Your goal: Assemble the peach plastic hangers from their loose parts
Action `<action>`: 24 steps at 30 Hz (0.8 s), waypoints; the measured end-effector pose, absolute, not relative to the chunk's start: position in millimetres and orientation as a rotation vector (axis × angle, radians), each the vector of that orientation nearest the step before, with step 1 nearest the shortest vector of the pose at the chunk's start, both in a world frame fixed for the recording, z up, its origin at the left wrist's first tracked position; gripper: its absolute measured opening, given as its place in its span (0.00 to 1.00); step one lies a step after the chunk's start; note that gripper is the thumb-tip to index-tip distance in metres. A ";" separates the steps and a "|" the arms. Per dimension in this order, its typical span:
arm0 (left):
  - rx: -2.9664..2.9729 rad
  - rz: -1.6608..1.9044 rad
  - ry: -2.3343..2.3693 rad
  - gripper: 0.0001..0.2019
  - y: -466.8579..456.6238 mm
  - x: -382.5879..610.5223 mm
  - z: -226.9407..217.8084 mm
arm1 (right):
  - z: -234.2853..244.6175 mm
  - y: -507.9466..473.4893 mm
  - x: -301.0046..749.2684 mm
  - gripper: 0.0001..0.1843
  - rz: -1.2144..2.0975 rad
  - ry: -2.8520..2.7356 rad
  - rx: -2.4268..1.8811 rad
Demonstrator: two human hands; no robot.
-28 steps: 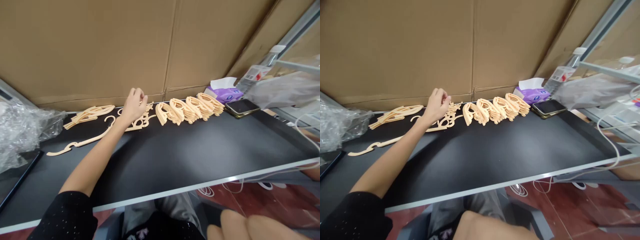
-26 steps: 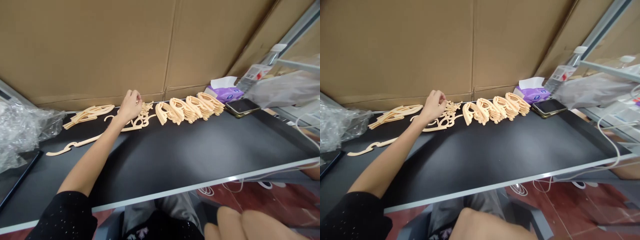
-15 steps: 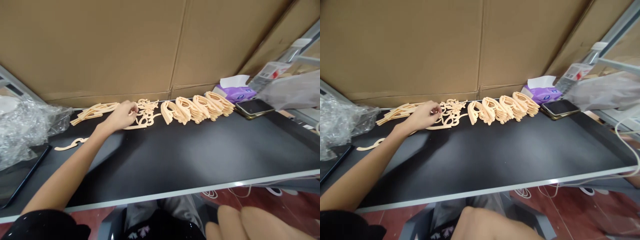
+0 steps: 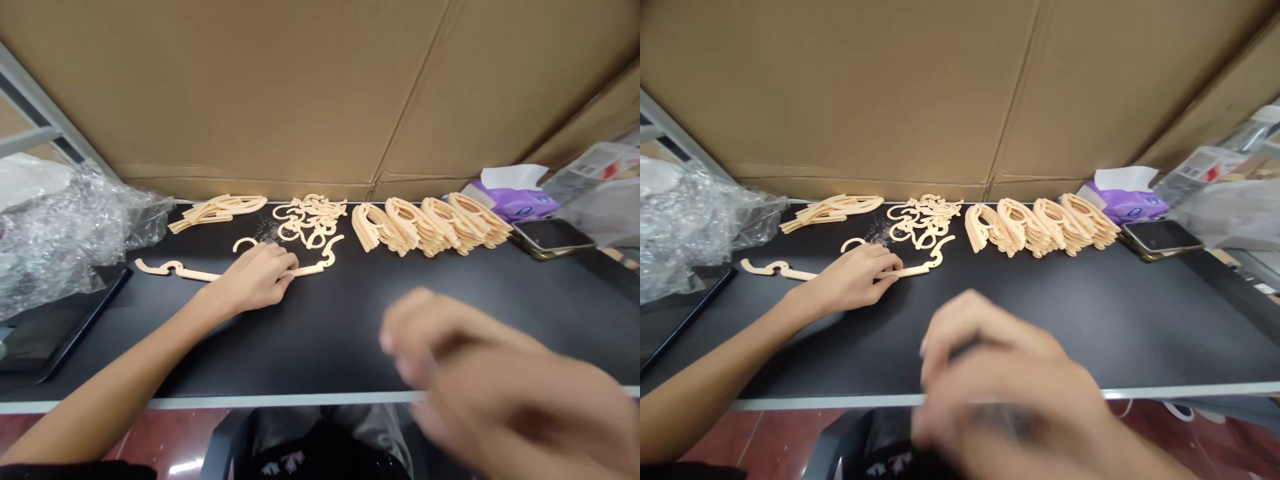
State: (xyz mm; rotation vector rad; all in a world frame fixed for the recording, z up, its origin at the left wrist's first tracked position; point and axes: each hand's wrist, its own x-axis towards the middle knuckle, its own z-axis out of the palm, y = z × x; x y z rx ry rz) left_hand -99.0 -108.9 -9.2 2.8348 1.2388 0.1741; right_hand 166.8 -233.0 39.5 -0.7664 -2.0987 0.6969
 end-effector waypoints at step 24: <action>2.687 0.169 1.121 0.07 -125.0 -93.0 -12.2 | -24.8 -124.3 161.1 0.15 0.056 -2.631 -1.066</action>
